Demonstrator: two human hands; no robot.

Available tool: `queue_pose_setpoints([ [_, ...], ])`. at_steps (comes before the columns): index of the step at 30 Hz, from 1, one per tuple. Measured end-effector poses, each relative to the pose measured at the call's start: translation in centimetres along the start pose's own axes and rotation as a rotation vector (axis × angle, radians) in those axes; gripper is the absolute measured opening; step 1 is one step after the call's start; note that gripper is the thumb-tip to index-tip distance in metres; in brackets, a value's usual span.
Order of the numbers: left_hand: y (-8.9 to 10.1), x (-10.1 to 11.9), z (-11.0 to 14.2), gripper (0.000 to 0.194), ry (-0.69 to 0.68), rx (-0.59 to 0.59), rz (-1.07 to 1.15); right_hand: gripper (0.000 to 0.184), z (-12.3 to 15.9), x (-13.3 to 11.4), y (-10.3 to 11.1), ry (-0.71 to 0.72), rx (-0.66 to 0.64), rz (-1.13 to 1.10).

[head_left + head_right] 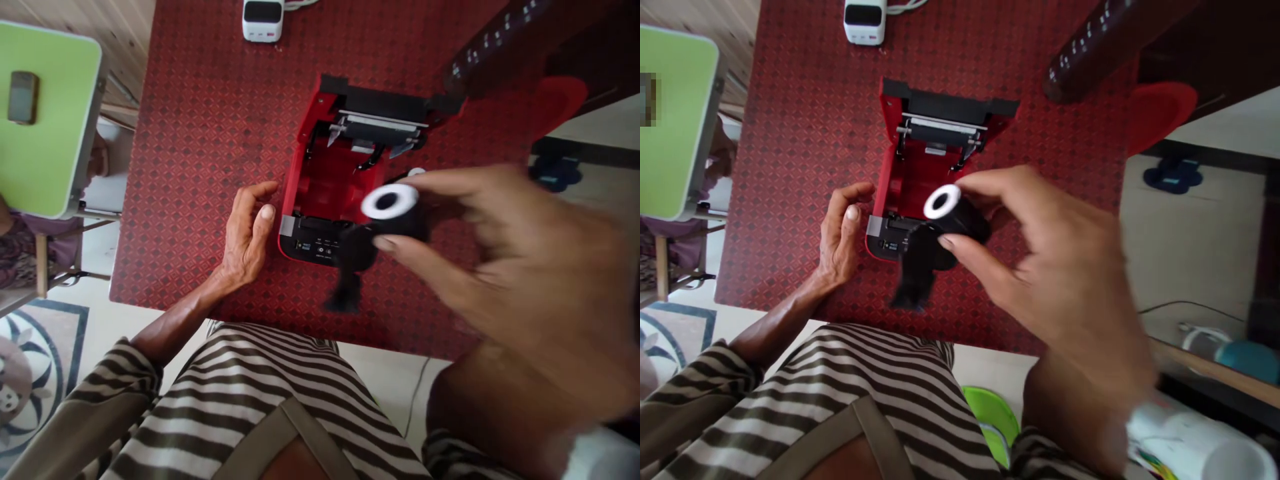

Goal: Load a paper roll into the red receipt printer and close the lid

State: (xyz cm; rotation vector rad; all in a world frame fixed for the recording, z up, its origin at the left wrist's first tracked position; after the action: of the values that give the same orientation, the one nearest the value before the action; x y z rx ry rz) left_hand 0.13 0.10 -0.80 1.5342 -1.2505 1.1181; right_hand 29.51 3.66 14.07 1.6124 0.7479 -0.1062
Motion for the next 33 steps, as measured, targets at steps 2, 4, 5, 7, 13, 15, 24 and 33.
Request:
queue_pose_setpoints([
  [2, 0.1, 0.3, 0.0, 0.056, -0.01, 0.006, -0.011, 0.035, -1.9, -0.5, -2.2, 0.134, -0.048, 0.092],
  [4, 0.1, 0.6, -0.1, 0.054, -0.019, 0.013, -0.019, 0.033, -2.8, -1.0, -4.0, 0.183, -0.065, 0.175],
  [5, 0.1, 0.7, -0.1, 0.054, -0.015, 0.016, -0.022, 0.031, -3.0, -1.2, -4.7, 0.178, -0.071, 0.21],
  [7, 0.1, 0.9, -0.1, 0.057, 0.002, 0.015, -0.028, 0.027, -3.2, -1.5, -5.6, 0.159, -0.104, 0.283],
  [13, 0.1, 1.7, 0.1, 0.049, -0.004, -0.007, 0.006, 0.02, -4.3, -1.1, -6.6, 0.16, -0.173, 0.292],
  [15, 0.0, 1.9, 0.1, 0.052, 0.024, -0.004, -0.003, 0.02, -4.8, -0.9, -6.9, 0.142, -0.185, 0.262],
  [24, 0.0, 2.1, 0.1, 0.053, 0.015, 0.015, 0.006, 0.021, -5.4, -0.3, -7.2, 0.132, -0.251, 0.181],
  [33, 0.1, 2.2, 0.0, 0.055, 0.027, 0.007, -0.004, 0.018, -5.6, 0.2, -9.4, 0.16, -0.212, 0.301],
])
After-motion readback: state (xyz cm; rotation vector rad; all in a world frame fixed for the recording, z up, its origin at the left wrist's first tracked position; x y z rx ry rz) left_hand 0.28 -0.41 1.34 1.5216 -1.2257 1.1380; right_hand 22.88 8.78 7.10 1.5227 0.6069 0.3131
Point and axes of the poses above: each hand's wrist, its own z-axis away from the middle knuckle, its own y-axis out of the back of the hand, x = y × z, the point moved 1 cm from there along -z, towards the middle knuckle, and after that the axes turned 14 degrees about z, right-handed, at the moved point
